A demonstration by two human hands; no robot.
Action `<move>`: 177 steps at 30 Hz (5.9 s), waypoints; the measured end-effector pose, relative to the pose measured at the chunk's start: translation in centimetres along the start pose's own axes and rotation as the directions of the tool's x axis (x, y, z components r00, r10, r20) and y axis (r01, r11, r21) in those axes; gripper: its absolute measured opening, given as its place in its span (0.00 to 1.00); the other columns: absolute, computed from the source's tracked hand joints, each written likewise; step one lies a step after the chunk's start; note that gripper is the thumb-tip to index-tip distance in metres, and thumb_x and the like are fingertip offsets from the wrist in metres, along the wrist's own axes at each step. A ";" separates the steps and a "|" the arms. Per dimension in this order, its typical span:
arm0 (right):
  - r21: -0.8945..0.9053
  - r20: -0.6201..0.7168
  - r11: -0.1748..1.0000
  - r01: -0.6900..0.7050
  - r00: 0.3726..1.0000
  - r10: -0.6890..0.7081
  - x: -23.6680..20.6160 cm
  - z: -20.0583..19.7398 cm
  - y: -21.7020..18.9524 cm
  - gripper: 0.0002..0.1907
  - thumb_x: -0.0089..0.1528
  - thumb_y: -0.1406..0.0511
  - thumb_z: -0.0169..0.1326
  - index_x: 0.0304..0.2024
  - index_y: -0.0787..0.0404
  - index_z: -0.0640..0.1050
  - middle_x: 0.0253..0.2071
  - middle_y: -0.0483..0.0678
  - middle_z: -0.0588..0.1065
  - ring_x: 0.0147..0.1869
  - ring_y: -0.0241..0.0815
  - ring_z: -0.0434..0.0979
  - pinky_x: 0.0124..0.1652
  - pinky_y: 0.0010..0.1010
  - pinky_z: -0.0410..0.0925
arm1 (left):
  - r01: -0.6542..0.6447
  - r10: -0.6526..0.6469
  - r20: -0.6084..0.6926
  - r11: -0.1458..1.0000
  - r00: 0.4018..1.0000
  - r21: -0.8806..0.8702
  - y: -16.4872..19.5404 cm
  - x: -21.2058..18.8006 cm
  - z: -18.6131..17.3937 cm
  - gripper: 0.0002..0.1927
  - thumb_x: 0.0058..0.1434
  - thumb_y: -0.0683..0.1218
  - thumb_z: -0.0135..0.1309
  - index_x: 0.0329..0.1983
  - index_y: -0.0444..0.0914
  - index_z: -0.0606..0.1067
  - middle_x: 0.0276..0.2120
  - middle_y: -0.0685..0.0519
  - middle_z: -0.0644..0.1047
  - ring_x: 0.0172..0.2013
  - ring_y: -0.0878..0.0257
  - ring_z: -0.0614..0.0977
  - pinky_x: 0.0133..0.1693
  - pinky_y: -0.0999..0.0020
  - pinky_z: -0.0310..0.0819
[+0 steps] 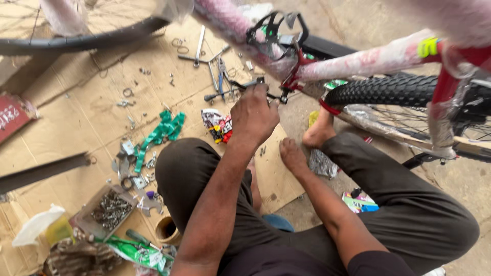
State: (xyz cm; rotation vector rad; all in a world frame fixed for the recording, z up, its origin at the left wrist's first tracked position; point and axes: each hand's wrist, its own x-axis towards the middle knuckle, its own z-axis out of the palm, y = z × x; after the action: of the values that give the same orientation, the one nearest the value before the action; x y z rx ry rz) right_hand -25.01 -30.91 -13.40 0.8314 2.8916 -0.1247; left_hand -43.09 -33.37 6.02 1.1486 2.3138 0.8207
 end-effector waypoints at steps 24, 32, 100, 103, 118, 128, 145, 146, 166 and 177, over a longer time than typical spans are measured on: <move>0.255 0.094 0.959 -0.120 0.991 0.099 0.4 -3.2 -1.7 0.14 0.60 0.70 0.49 0.48 0.61 0.76 0.48 0.55 0.72 0.55 0.57 0.74 0.51 0.45 0.71 | -0.292 0.156 -0.379 0.896 0.912 -0.334 -1.6 5.2 1.2 0.22 0.63 0.42 0.54 0.61 0.35 0.73 0.42 0.45 0.81 0.36 0.52 0.86 0.42 0.59 0.80; 0.399 0.223 0.874 -0.276 0.954 0.200 1.7 -4.5 -0.9 0.08 0.60 0.64 0.53 0.37 0.62 0.78 0.41 0.61 0.78 0.47 0.62 0.79 0.48 0.51 0.72 | -0.414 0.306 -0.416 0.889 0.856 -0.197 -1.9 5.6 0.0 0.16 0.64 0.40 0.54 0.55 0.37 0.77 0.46 0.42 0.82 0.44 0.49 0.85 0.46 0.56 0.80; 0.934 -0.275 -0.046 0.354 0.796 0.539 -0.5 -14.5 0.6 0.08 0.66 0.75 0.55 0.49 0.70 0.79 0.44 0.46 0.78 0.44 0.34 0.80 0.44 0.23 0.75 | 0.226 -0.008 0.228 0.166 0.974 -0.960 -1.1 -1.8 7.0 0.06 0.69 0.42 0.51 0.41 0.33 0.76 0.29 0.53 0.78 0.24 0.69 0.75 0.27 0.70 0.77; 0.936 -0.300 -0.005 0.352 0.804 0.514 -0.7 -14.7 1.0 0.09 0.65 0.76 0.58 0.49 0.70 0.79 0.44 0.47 0.78 0.46 0.34 0.80 0.47 0.23 0.75 | 0.162 -0.011 0.163 0.203 0.987 -0.966 -0.9 -2.0 7.0 0.07 0.70 0.41 0.51 0.42 0.32 0.76 0.30 0.53 0.77 0.25 0.70 0.75 0.27 0.72 0.73; 0.917 -0.347 -0.013 0.400 0.810 0.473 -0.4 -16.0 1.4 0.07 0.66 0.77 0.58 0.46 0.68 0.80 0.45 0.47 0.77 0.47 0.33 0.77 0.47 0.22 0.73 | -0.082 0.059 -0.065 0.361 0.996 -0.929 0.7 -2.8 7.3 0.07 0.72 0.41 0.51 0.46 0.31 0.76 0.33 0.53 0.77 0.28 0.71 0.75 0.29 0.75 0.72; 0.905 -0.366 -0.046 0.422 0.830 0.421 -0.2 -18.0 0.9 0.12 0.64 0.76 0.61 0.51 0.66 0.80 0.45 0.47 0.77 0.46 0.35 0.79 0.45 0.24 0.76 | 0.181 0.133 0.159 -0.169 0.978 -0.969 -0.3 -2.1 6.2 0.06 0.67 0.39 0.55 0.44 0.31 0.79 0.33 0.52 0.79 0.31 0.67 0.79 0.34 0.73 0.75; 0.762 -0.571 0.577 0.293 0.726 0.384 1.4 -17.9 1.7 0.06 0.66 0.75 0.58 0.45 0.65 0.78 0.40 0.48 0.78 0.41 0.37 0.79 0.43 0.27 0.74 | -0.430 0.154 -0.437 0.622 0.886 -0.654 1.3 -3.4 5.1 0.06 0.65 0.43 0.58 0.41 0.35 0.80 0.35 0.51 0.79 0.35 0.63 0.81 0.39 0.68 0.77; 0.801 -0.531 0.532 0.274 0.736 0.419 1.5 -17.7 1.9 0.06 0.66 0.74 0.59 0.45 0.65 0.78 0.39 0.47 0.78 0.40 0.36 0.79 0.42 0.27 0.74 | -0.429 0.175 -0.421 0.636 0.890 -0.641 1.3 -2.6 4.4 0.06 0.65 0.43 0.59 0.40 0.35 0.80 0.34 0.51 0.80 0.33 0.63 0.81 0.37 0.68 0.77; 0.827 0.260 -0.538 0.164 0.737 0.624 9.7 -13.9 -0.7 0.11 0.63 0.64 0.62 0.32 0.64 0.77 0.25 0.46 0.76 0.21 0.37 0.74 0.21 0.31 0.71 | -0.105 -0.098 -0.394 0.880 0.914 -0.463 -0.6 5.1 4.7 0.13 0.58 0.50 0.58 0.34 0.35 0.82 0.30 0.47 0.83 0.31 0.55 0.84 0.38 0.60 0.78; 0.889 0.161 -0.421 0.181 0.736 0.657 10.8 -15.7 -0.7 0.10 0.63 0.66 0.61 0.30 0.65 0.78 0.22 0.45 0.73 0.16 0.34 0.68 0.15 0.29 0.63 | -0.218 -0.195 -0.478 0.703 0.856 -0.677 0.3 6.4 1.1 0.21 0.67 0.57 0.57 0.29 0.35 0.81 0.25 0.54 0.82 0.27 0.67 0.81 0.32 0.70 0.73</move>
State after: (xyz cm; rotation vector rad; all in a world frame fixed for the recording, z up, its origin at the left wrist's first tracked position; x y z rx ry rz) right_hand -36.08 -24.01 0.53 1.9430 1.6302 -3.1330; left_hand -45.88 -27.62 4.68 0.6099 1.9750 2.0266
